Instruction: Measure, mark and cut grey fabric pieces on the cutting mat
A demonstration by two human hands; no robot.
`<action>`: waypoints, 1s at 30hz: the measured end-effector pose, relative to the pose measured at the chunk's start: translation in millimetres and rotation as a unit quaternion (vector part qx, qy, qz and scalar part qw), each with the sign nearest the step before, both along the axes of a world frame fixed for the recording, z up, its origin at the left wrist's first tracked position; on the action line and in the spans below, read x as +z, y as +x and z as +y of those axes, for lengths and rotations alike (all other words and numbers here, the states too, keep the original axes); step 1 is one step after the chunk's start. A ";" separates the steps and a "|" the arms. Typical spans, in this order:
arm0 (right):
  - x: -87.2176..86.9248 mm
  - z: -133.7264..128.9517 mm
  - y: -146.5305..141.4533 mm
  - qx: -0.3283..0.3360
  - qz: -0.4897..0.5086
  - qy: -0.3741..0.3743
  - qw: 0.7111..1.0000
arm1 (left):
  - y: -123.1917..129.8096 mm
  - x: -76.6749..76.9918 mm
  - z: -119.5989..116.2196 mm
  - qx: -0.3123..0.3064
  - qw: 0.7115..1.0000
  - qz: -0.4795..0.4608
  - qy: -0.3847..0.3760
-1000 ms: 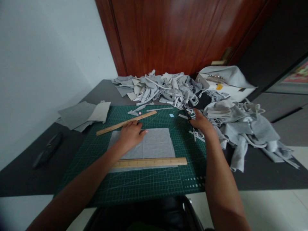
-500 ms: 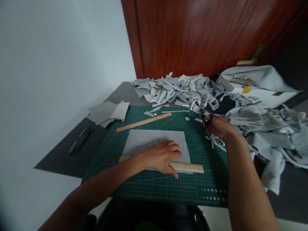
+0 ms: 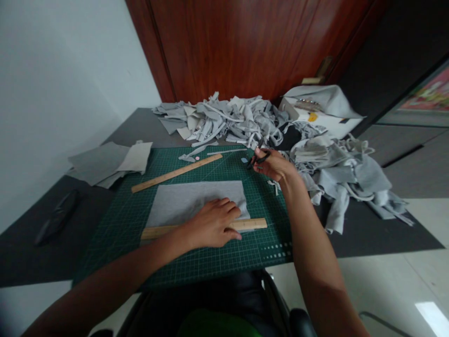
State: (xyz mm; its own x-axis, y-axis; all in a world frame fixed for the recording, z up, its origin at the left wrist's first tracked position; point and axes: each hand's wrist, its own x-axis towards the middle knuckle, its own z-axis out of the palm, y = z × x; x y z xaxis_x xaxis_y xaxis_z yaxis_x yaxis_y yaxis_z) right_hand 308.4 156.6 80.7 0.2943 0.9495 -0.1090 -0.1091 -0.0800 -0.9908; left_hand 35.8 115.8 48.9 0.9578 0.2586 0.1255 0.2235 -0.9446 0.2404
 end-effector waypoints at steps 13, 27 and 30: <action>0.3 5.1 -30.4 0.050 0.270 0.136 0.952 | 3.9 3.8 -8.1 -0.007 0.998 0.053 -0.028; -24.7 11.7 -65.5 0.108 -0.053 0.081 0.989 | 1.2 0.2 -15.1 -0.063 0.993 0.035 -0.093; -22.9 12.3 -52.3 0.050 -0.152 0.071 0.985 | -0.3 -1.7 -18.5 -0.076 0.993 0.020 -0.086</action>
